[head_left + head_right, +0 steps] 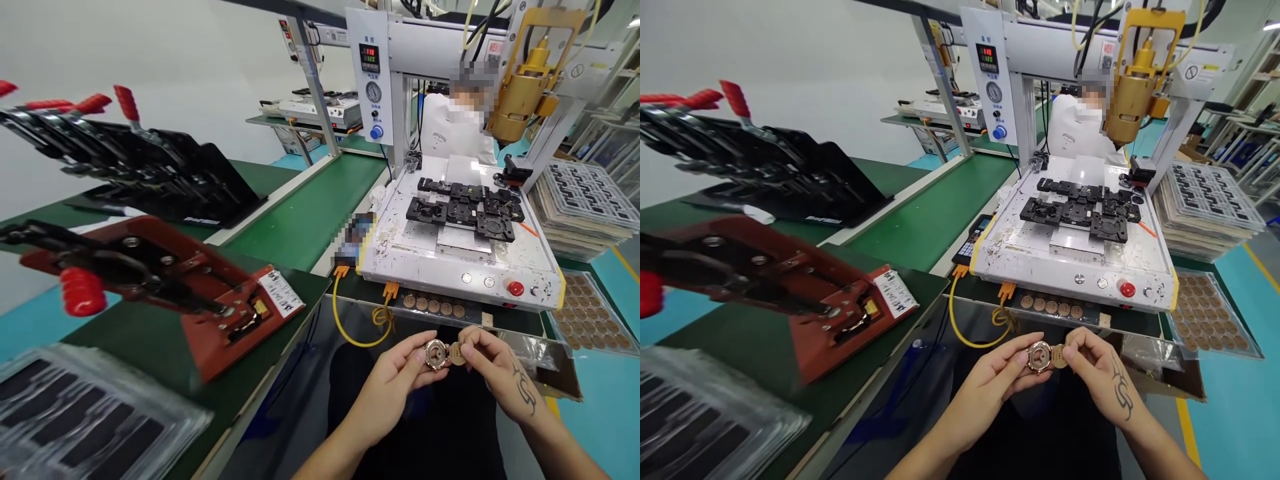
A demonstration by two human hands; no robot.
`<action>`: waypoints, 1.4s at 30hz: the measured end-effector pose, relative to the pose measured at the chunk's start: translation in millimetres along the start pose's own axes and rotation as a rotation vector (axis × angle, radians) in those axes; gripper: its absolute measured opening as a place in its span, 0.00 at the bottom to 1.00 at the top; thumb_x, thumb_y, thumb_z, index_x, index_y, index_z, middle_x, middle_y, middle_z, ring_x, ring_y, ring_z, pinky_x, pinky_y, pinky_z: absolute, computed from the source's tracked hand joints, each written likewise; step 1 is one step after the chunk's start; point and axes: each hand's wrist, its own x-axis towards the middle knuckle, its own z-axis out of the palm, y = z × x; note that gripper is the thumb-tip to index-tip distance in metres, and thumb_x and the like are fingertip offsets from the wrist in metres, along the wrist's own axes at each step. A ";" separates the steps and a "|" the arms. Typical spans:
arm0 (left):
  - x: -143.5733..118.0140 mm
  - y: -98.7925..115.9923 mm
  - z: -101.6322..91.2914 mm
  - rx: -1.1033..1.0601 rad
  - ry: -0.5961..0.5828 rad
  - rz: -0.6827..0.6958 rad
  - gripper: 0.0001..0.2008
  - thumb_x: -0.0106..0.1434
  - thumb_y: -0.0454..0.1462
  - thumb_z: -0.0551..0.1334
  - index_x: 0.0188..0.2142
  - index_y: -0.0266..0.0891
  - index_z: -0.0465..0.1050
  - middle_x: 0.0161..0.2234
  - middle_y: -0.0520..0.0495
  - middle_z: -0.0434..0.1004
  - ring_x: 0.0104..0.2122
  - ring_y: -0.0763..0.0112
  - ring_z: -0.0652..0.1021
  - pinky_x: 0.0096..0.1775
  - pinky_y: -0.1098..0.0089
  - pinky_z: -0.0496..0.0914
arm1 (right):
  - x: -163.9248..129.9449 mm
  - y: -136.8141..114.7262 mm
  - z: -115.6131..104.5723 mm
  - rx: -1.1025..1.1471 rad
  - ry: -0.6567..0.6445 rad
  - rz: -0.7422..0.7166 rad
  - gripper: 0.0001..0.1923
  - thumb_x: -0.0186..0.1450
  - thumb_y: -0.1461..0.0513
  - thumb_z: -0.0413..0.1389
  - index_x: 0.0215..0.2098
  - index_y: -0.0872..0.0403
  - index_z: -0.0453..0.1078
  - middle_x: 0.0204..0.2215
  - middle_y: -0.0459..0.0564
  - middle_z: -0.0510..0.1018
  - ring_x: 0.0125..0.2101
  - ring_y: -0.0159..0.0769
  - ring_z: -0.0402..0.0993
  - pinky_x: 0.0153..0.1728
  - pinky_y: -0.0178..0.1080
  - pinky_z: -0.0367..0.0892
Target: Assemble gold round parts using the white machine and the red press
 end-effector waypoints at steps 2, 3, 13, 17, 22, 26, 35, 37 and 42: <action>-0.5 -0.8 -0.1 -0.001 -0.005 0.002 0.33 0.71 0.49 0.67 0.66 0.29 0.67 0.59 0.32 0.75 0.58 0.53 0.78 0.62 0.55 0.75 | 0.8 -3.4 3.4 -0.033 -0.003 -0.049 0.21 0.75 0.48 0.57 0.35 0.57 0.66 0.44 0.51 0.71 0.44 0.31 0.68 0.46 0.32 0.64; -0.9 -0.8 0.4 0.000 -0.008 0.004 0.32 0.72 0.49 0.67 0.66 0.30 0.68 0.59 0.33 0.75 0.58 0.54 0.79 0.61 0.56 0.75 | 0.8 -5.0 5.5 -0.038 -0.011 -0.047 0.21 0.75 0.48 0.57 0.35 0.57 0.66 0.48 0.50 0.71 0.47 0.31 0.69 0.49 0.32 0.64; -6.1 -1.9 7.5 0.136 0.003 0.086 0.29 0.75 0.50 0.63 0.67 0.34 0.69 0.64 0.36 0.70 0.60 0.57 0.77 0.63 0.59 0.74 | 1.7 -7.1 24.9 0.011 -0.042 -0.058 0.18 0.76 0.51 0.57 0.36 0.56 0.68 0.47 0.52 0.72 0.48 0.34 0.71 0.50 0.36 0.66; -7.9 -3.0 7.9 0.196 0.002 0.088 0.29 0.76 0.50 0.62 0.67 0.33 0.68 0.65 0.36 0.69 0.60 0.56 0.76 0.63 0.57 0.74 | 1.4 -12.3 24.8 -0.066 -0.026 -0.076 0.19 0.76 0.50 0.57 0.34 0.56 0.67 0.46 0.51 0.73 0.45 0.31 0.72 0.47 0.33 0.66; -10.4 -2.4 9.8 0.280 -0.001 0.112 0.28 0.77 0.50 0.59 0.67 0.34 0.69 0.66 0.36 0.69 0.60 0.56 0.76 0.63 0.57 0.74 | -0.3 -12.2 23.1 -0.076 -0.034 -0.076 0.17 0.76 0.51 0.57 0.36 0.56 0.68 0.46 0.50 0.73 0.45 0.30 0.72 0.47 0.32 0.67; -11.3 -2.0 11.6 0.290 -0.005 0.110 0.27 0.78 0.50 0.59 0.67 0.34 0.69 0.65 0.36 0.69 0.60 0.55 0.76 0.64 0.56 0.73 | -0.7 -9.6 22.4 -0.120 -0.021 -0.099 0.16 0.75 0.52 0.58 0.35 0.56 0.68 0.46 0.51 0.73 0.45 0.31 0.73 0.47 0.33 0.68; -9.9 -8.7 13.9 0.517 0.063 0.171 0.22 0.76 0.42 0.59 0.64 0.32 0.70 0.58 0.36 0.76 0.54 0.62 0.80 0.60 0.63 0.75 | -3.6 -1.6 26.8 -0.326 0.062 -0.270 0.14 0.76 0.58 0.57 0.34 0.56 0.65 0.42 0.51 0.72 0.42 0.28 0.72 0.43 0.32 0.69; -10.0 -9.1 11.1 0.565 0.078 0.184 0.23 0.77 0.42 0.58 0.65 0.32 0.68 0.58 0.35 0.76 0.55 0.63 0.80 0.59 0.65 0.75 | -4.1 3.8 25.7 -0.447 0.102 -0.269 0.12 0.76 0.56 0.58 0.39 0.55 0.64 0.42 0.51 0.70 0.39 0.29 0.69 0.34 0.33 0.67; -12.2 -1.1 3.1 0.805 0.013 0.212 0.28 0.80 0.44 0.52 0.74 0.37 0.53 0.56 0.39 0.76 0.53 0.68 0.79 0.58 0.66 0.73 | 0.6 8.0 22.6 -0.599 -0.060 -0.451 0.15 0.79 0.62 0.53 0.61 0.44 0.65 0.51 0.50 0.67 0.51 0.29 0.67 0.55 0.34 0.67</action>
